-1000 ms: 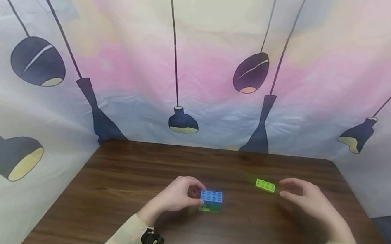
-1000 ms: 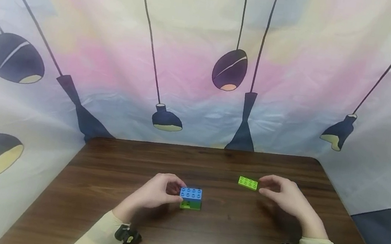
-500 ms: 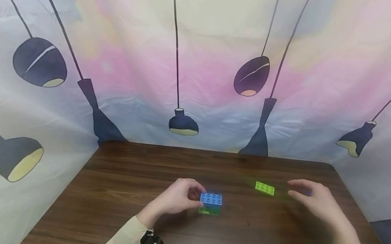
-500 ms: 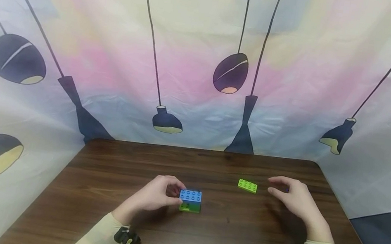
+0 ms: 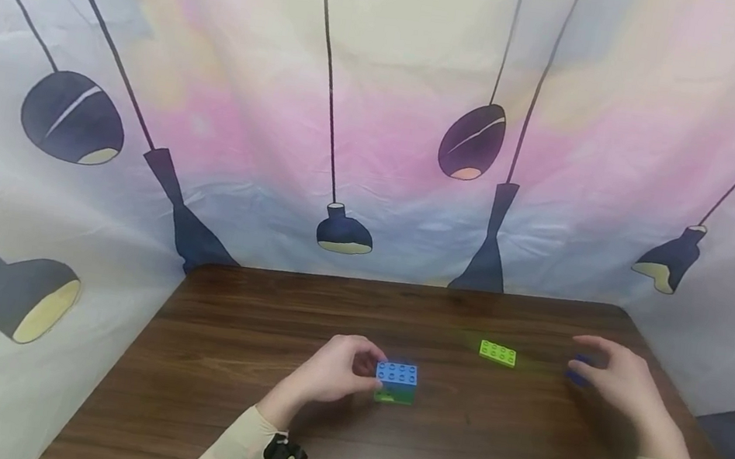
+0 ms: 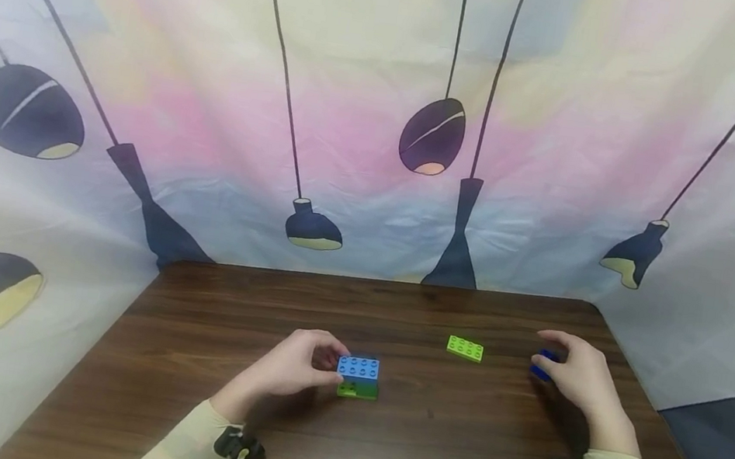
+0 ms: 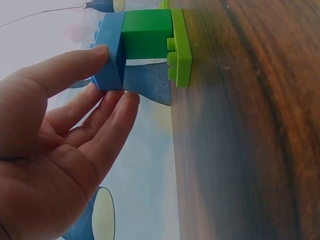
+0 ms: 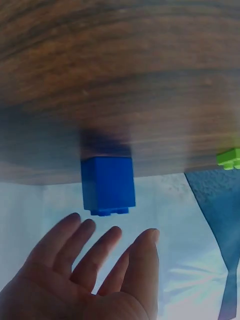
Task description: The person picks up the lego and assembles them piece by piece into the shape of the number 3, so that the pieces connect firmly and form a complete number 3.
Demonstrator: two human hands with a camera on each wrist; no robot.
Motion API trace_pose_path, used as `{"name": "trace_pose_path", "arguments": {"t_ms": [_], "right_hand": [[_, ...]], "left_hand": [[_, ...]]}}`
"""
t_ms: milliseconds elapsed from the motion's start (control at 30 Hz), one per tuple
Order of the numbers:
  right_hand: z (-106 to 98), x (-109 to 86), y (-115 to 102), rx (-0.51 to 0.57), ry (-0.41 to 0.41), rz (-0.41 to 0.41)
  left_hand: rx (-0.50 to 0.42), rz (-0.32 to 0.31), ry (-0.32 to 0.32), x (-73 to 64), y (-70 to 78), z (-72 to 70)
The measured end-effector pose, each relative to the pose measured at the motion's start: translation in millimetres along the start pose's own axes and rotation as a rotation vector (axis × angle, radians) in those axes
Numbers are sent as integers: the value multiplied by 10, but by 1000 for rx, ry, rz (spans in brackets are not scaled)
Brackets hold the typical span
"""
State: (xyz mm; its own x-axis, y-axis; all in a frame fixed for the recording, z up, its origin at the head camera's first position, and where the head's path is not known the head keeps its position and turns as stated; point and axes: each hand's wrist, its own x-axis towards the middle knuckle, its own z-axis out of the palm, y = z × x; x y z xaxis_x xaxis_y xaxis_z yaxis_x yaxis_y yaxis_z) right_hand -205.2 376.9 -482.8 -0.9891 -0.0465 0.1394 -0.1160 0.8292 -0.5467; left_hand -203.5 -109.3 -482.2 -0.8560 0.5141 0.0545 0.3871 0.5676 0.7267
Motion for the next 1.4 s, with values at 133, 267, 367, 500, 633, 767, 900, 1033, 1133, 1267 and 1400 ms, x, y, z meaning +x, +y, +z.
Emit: {"name": "trace_pose_path", "arguments": {"t_ms": [133,267,367,500,633,767,900,1033,1133,1267,1400], "right_hand": [[-15,0,93,-23,-29,22],[-7,-28,167,-30,-46,43],[32,-5,168,-18,-57,32],[137,31,146,6,-67,18],[180,45,159,6,-59,30],[152,36,188,-11,-60,56],[113,14,196,-20,-72,97],[92,13,200,-24,-87,116],[80,13,208,-27,-93,120],[63,12,215,-23,-100,125],[58,13,202,-16,-107,138]], "left_hand": [[0,3,3,25,4,-1],[-14,14,-6,31,-6,14],[-18,12,-4,7,-24,1],[-23,7,0,-65,-60,-17],[-32,22,-2,-74,-67,-17],[-26,24,0,-41,-49,-7],[-15,21,-1,-16,-22,3],[-3,18,1,-9,-11,15],[-8,15,1,-5,-6,20],[-12,17,1,4,-8,18],[3,20,2,5,-11,2]]}}
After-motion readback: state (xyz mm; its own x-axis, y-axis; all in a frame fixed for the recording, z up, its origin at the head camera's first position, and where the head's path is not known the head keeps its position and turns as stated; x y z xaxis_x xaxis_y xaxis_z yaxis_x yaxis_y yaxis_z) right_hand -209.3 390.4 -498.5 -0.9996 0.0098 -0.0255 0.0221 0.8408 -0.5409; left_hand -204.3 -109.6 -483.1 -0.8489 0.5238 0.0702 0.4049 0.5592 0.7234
